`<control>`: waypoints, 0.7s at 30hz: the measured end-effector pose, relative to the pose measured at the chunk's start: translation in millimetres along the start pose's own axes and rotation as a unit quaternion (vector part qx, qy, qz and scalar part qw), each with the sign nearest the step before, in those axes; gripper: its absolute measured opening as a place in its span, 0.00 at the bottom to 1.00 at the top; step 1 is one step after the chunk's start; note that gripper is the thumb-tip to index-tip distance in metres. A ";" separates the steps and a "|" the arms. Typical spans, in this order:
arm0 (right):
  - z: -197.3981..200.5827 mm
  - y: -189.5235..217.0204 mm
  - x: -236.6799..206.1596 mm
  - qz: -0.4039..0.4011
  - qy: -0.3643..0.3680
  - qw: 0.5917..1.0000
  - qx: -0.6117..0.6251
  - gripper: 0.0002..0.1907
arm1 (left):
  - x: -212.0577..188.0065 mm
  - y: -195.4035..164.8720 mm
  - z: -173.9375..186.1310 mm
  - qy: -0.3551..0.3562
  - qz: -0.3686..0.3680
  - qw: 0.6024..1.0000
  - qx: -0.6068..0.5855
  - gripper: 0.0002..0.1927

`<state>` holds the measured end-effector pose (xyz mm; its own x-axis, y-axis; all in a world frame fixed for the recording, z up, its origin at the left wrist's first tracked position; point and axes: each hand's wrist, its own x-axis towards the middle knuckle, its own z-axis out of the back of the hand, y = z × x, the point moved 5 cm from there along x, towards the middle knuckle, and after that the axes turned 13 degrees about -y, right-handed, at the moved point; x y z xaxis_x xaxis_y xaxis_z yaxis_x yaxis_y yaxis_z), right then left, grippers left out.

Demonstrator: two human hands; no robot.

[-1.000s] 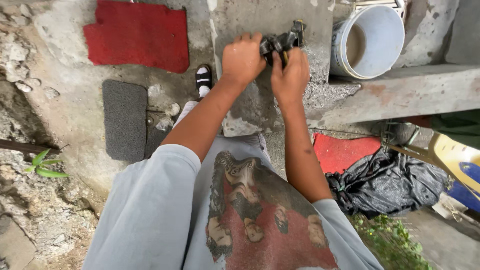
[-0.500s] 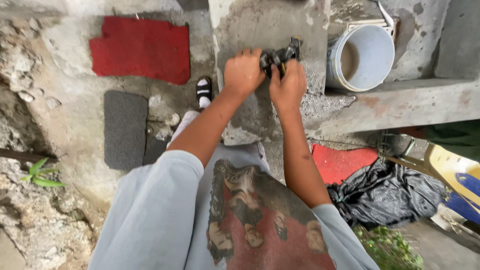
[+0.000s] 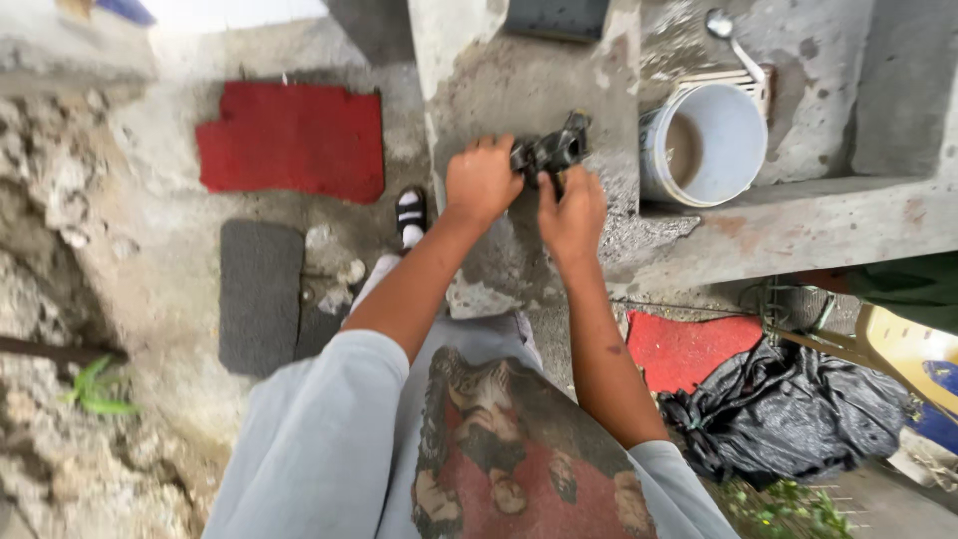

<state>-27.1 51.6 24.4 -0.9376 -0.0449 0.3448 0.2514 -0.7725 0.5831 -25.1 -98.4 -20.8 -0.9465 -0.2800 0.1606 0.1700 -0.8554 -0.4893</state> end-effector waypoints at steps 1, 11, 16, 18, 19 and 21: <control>0.1 0.1 1.0 0.007 -0.018 1.000 0.005 0.13 | 0.9 -0.9 1.1 -0.009 -0.006 1.000 0.000 0.17; -4.0 5.6 5.5 0.014 -0.040 0.999 0.029 0.13 | 6.5 2.5 2.1 -0.006 0.003 1.000 0.019 0.13; 0.1 6.7 3.5 -0.002 -0.027 0.999 0.021 0.13 | 6.9 2.6 4.3 -0.012 0.004 1.000 0.006 0.15; 2.6 7.4 3.5 0.010 -0.035 0.999 0.018 0.14 | 7.7 1.6 6.6 -0.021 0.000 1.000 0.005 0.15; 3.8 8.4 3.7 0.023 -0.043 0.999 0.021 0.14 | 7.8 0.9 8.3 -0.031 -0.006 0.999 0.008 0.17; 4.4 9.2 4.1 0.031 -0.048 0.998 0.023 0.13 | 6.4 0.7 8.4 -0.016 -0.005 1.000 0.011 0.17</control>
<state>-27.6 47.1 34.5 -0.8935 -0.0287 0.4481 0.3200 -0.7408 0.5906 -28.8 -104.4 -13.0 -0.9387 -0.2855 0.1932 0.1672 -0.8671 -0.4692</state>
